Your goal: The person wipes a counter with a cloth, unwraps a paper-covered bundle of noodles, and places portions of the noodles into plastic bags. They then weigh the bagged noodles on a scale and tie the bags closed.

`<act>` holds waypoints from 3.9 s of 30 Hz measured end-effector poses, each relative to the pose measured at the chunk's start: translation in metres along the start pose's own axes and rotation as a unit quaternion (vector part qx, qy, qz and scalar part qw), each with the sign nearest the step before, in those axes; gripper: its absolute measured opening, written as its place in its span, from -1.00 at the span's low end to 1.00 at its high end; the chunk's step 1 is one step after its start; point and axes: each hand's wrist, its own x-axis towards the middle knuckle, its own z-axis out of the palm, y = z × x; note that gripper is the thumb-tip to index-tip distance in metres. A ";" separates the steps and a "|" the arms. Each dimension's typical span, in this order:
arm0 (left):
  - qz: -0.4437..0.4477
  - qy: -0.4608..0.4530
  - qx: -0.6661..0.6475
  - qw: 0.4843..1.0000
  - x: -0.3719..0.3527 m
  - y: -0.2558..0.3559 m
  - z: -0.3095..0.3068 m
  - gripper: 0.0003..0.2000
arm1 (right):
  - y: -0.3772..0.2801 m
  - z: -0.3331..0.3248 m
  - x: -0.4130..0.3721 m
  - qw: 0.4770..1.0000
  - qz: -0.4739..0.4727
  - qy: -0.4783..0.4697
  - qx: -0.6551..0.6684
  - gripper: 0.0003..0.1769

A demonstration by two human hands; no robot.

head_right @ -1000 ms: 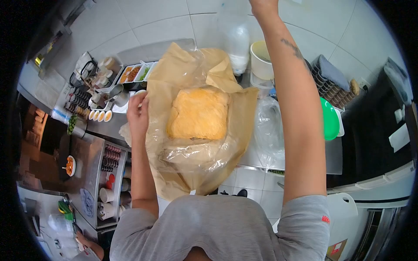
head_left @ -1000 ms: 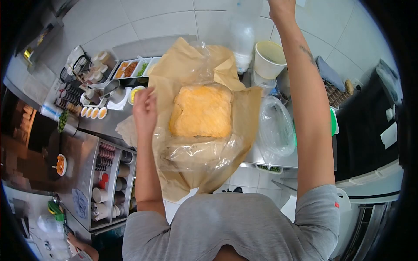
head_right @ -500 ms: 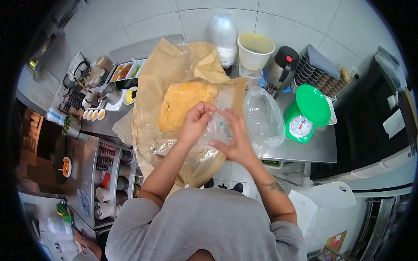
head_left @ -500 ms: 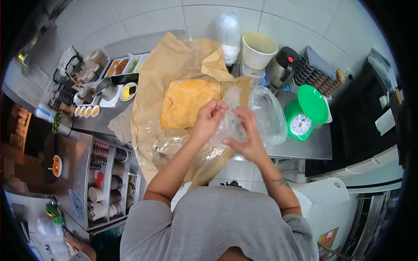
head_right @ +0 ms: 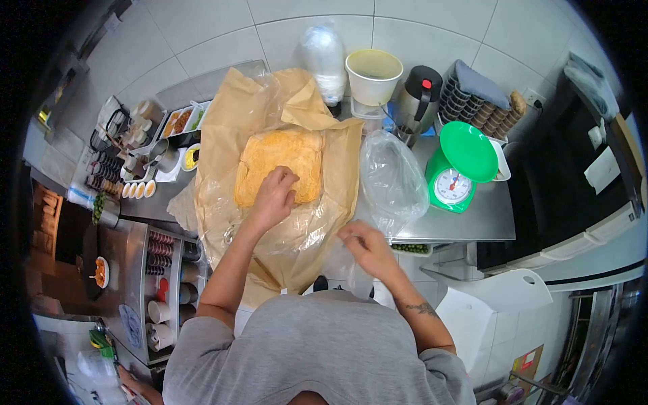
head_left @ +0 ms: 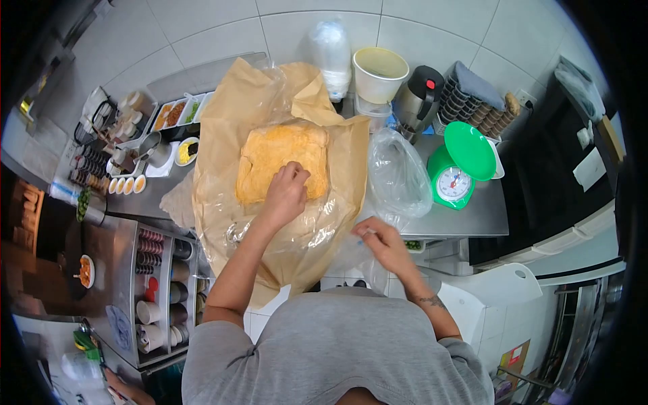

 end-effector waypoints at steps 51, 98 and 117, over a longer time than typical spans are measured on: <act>-0.034 -0.237 0.231 0.943 0.066 0.007 0.031 -0.34 | 0.026 -0.149 -0.055 0.992 0.028 0.110 0.056 -0.68; -0.151 -0.031 0.106 0.982 0.086 -0.095 -0.062 -0.80 | -0.027 -0.007 0.019 0.964 -0.048 0.241 0.106 -0.90; -0.273 0.026 -0.752 0.599 -0.036 0.007 -0.011 -0.91 | 0.025 0.040 0.082 0.920 0.068 0.087 0.376 -0.78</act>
